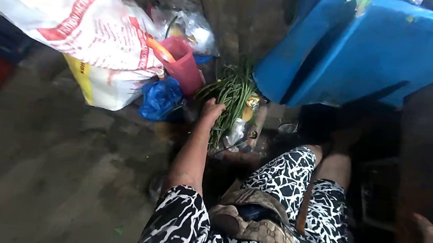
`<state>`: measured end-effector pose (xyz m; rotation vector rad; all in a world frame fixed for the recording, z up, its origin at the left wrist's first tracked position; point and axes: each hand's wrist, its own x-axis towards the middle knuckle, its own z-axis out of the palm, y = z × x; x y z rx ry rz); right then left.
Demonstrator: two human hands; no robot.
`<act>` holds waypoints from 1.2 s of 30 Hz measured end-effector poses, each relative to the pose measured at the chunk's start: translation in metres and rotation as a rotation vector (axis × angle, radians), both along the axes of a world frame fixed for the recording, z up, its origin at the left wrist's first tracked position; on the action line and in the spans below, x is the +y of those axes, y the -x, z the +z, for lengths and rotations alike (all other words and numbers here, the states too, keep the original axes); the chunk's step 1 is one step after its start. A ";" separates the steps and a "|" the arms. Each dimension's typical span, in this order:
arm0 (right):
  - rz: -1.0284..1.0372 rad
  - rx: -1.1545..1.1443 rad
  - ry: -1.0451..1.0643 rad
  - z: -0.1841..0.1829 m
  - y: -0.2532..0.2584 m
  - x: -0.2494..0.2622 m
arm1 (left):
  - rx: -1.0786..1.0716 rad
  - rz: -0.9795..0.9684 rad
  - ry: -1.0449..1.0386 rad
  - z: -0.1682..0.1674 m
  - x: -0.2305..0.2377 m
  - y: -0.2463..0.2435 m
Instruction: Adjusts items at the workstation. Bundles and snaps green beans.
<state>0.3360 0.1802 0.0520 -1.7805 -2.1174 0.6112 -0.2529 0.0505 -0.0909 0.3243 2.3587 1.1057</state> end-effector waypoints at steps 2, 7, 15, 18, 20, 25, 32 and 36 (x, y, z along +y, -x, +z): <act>-0.015 0.008 0.012 0.000 0.000 0.000 | 0.021 -0.020 -0.016 0.007 0.006 0.003; -0.022 0.006 0.024 0.002 0.001 0.000 | 0.005 -0.152 -0.061 0.038 0.019 0.009; -0.056 -0.003 0.036 -0.001 -0.002 0.001 | 0.054 -0.285 0.196 0.023 0.013 0.016; -0.043 -0.006 0.023 -0.002 -0.004 0.001 | 0.142 -0.182 0.153 0.041 0.017 0.012; -0.037 -0.002 0.008 -0.003 -0.003 0.001 | 0.197 -0.095 0.070 0.064 0.019 0.010; -0.044 0.019 0.032 0.000 0.000 -0.001 | 0.335 -0.074 0.051 0.097 0.020 0.008; -0.028 0.022 0.028 -0.004 -0.005 0.001 | 0.476 -0.373 0.466 0.159 0.003 0.011; -0.027 0.030 0.027 -0.003 -0.003 0.002 | 0.531 -0.339 0.496 0.138 -0.011 -0.002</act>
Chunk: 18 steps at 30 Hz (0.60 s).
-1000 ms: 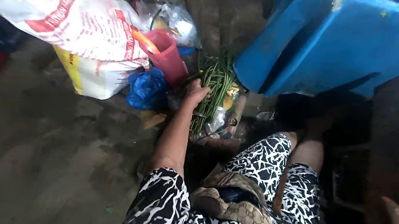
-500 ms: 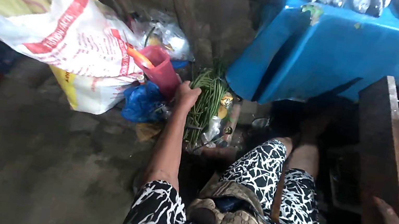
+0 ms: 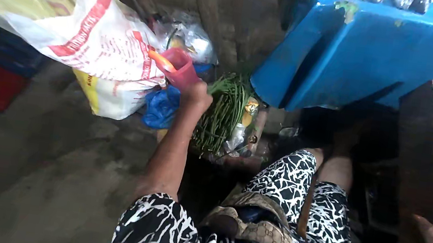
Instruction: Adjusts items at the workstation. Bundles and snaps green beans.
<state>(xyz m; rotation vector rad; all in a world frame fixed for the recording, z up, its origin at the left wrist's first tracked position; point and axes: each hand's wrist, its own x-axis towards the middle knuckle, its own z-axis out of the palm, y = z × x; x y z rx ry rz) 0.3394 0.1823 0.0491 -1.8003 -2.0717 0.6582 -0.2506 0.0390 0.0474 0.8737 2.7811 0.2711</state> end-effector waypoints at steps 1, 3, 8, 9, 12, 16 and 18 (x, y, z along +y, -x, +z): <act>0.002 0.005 0.003 -0.001 0.000 0.000 | -0.032 -0.006 0.033 -0.025 -0.009 0.000; 0.004 0.014 -0.002 -0.002 -0.001 0.001 | -0.127 0.004 0.120 -0.077 -0.035 -0.005; -0.003 0.014 0.000 0.001 -0.001 -0.003 | -0.399 0.060 0.319 -0.131 -0.079 -0.025; -0.001 0.004 0.001 0.001 0.000 -0.003 | -0.413 0.067 0.310 -0.127 -0.082 -0.025; -0.018 -0.001 -0.008 0.001 -0.001 -0.002 | -0.340 0.078 0.172 -0.094 -0.081 -0.010; -0.024 0.017 0.007 0.000 0.000 -0.002 | -0.160 0.068 -0.003 0.007 -0.070 0.005; -0.031 0.034 0.013 -0.001 0.000 -0.001 | -0.046 0.045 -0.042 0.052 -0.065 0.002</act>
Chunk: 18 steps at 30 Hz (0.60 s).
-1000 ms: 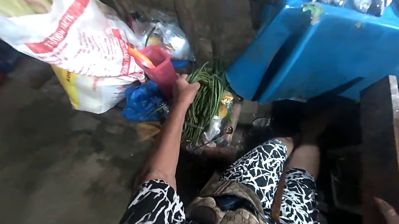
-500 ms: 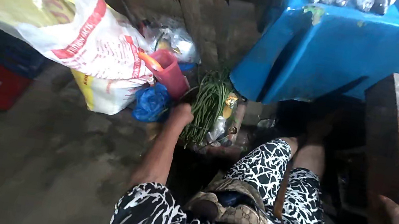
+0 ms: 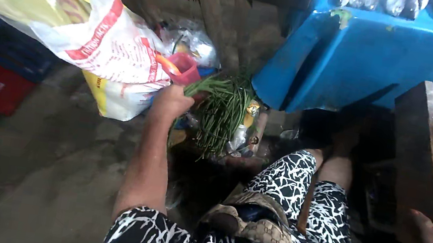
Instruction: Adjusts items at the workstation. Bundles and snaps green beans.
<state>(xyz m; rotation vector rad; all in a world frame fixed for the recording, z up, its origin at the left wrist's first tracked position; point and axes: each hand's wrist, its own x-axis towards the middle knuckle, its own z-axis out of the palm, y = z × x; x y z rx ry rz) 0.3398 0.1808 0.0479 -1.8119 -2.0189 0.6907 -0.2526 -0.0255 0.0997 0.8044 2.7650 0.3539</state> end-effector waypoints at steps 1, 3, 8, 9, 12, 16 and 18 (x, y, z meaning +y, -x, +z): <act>0.002 0.007 -0.004 0.000 0.000 0.000 | 0.040 -0.007 -0.010 0.014 0.003 -0.001; 0.006 0.014 -0.022 -0.001 0.000 -0.001 | 0.095 -0.021 0.006 0.022 0.009 0.004; -0.008 -0.030 -0.025 0.003 0.000 -0.003 | 0.159 0.004 -0.044 0.049 0.017 -0.012; 0.002 -0.037 -0.028 0.003 0.000 -0.004 | 0.164 0.006 -0.057 0.055 0.017 -0.015; 0.036 -0.016 -0.070 0.003 0.002 -0.004 | 0.183 -0.006 -0.058 0.062 0.015 -0.015; 0.033 -0.038 -0.110 0.001 0.002 -0.009 | 0.184 -0.025 -0.153 0.072 0.017 -0.023; 0.048 -0.064 -0.134 0.002 0.002 -0.007 | 0.177 -0.040 -0.171 0.076 0.019 -0.025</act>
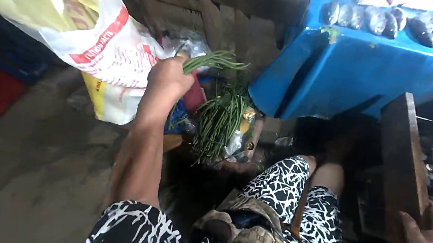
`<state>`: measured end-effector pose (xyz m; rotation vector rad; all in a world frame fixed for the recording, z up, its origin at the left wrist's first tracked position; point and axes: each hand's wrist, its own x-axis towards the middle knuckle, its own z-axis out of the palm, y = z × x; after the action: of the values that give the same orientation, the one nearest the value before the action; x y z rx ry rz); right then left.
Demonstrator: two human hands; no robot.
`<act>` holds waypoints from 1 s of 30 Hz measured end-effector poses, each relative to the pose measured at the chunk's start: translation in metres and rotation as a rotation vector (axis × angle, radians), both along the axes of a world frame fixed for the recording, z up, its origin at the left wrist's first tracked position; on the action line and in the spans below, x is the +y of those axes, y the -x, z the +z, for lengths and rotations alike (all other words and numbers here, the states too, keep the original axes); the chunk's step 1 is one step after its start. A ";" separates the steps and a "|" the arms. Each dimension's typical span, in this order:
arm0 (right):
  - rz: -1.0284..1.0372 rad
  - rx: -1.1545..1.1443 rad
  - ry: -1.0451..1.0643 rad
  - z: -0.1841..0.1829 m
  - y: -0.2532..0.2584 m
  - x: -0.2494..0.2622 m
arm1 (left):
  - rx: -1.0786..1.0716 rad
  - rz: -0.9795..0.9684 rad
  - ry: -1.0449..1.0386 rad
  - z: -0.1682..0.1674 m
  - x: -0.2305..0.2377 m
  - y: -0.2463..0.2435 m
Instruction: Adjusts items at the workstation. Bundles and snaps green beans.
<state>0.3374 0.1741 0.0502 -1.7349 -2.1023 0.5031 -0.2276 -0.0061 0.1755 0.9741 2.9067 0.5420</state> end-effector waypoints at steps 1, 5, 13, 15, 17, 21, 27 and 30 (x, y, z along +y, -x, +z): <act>0.011 -0.017 -0.012 0.000 0.000 0.001 | -0.007 -0.019 -0.018 0.001 0.002 -0.002; 0.074 -0.135 -0.113 -0.001 -0.002 0.002 | -0.010 -0.175 -0.107 0.002 0.007 -0.017; 0.493 0.109 -0.261 0.078 0.081 -0.045 | 0.220 -1.019 -0.078 -0.011 0.053 -0.138; 0.587 0.152 -0.126 0.089 0.110 -0.050 | 0.324 -1.238 -0.062 -0.020 0.067 -0.183; 0.639 0.167 0.127 0.087 0.130 -0.049 | 0.406 -1.431 -0.161 -0.031 0.080 -0.220; 0.491 0.424 0.576 0.061 0.133 -0.047 | 0.413 -1.455 -0.432 -0.051 0.104 -0.245; 0.256 0.359 0.404 0.051 0.110 -0.035 | 0.174 -1.140 -0.802 -0.092 0.097 -0.242; 0.196 0.284 0.291 0.052 0.112 -0.033 | -0.239 -1.101 -0.654 -0.113 0.088 -0.253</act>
<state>0.2257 0.1414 0.1025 -1.4960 -2.0785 1.0915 0.0255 0.0819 0.0623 2.0946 1.5509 1.3238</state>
